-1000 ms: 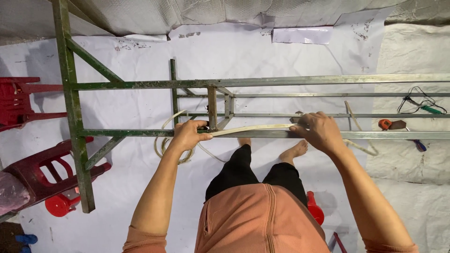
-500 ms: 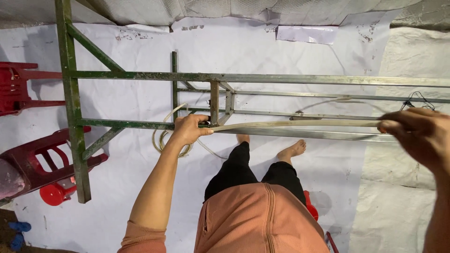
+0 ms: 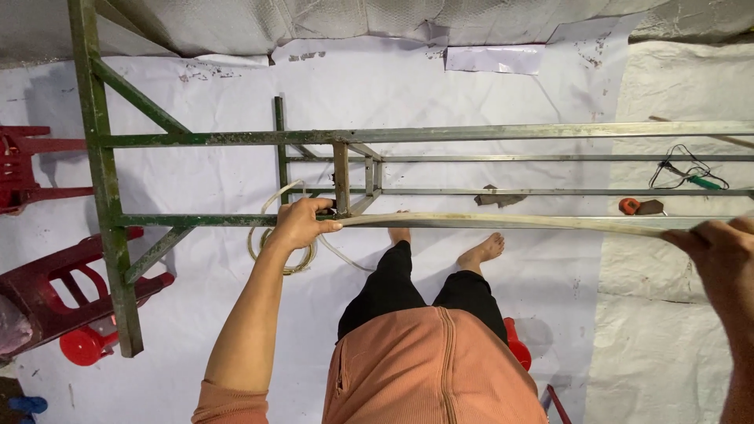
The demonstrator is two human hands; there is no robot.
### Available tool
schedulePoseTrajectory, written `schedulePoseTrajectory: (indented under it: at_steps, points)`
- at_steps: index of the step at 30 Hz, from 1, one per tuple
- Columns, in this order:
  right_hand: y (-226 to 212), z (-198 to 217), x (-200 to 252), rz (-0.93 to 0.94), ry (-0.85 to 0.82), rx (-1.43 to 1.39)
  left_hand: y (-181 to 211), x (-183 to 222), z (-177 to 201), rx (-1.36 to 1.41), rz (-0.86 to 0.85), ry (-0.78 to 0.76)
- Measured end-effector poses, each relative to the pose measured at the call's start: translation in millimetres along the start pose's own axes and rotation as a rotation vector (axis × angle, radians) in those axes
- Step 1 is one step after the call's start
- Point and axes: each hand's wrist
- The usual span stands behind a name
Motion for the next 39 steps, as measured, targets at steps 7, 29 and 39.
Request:
schedulePoseTrajectory:
  at_steps: [7, 29, 39]
  points:
    - [-4, -49, -14, 0.020, -0.065, 0.940, 8, 11, 7, -0.028, -0.004, 0.042]
    - [44, -52, -6, 0.112, 0.080, 0.780, 21, 50, -14, -0.583, -0.864, 0.644]
    - [66, -50, -11, 0.111, 0.112, 0.831, 50, 48, -8, -0.607, -0.865, 0.496]
Point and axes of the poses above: each hand's wrist, its own x-axis away from the middle knuckle, its own z-axis out of the back of the hand, y = z × x, and after that the axes turned 12 degrees about -x, right-handed
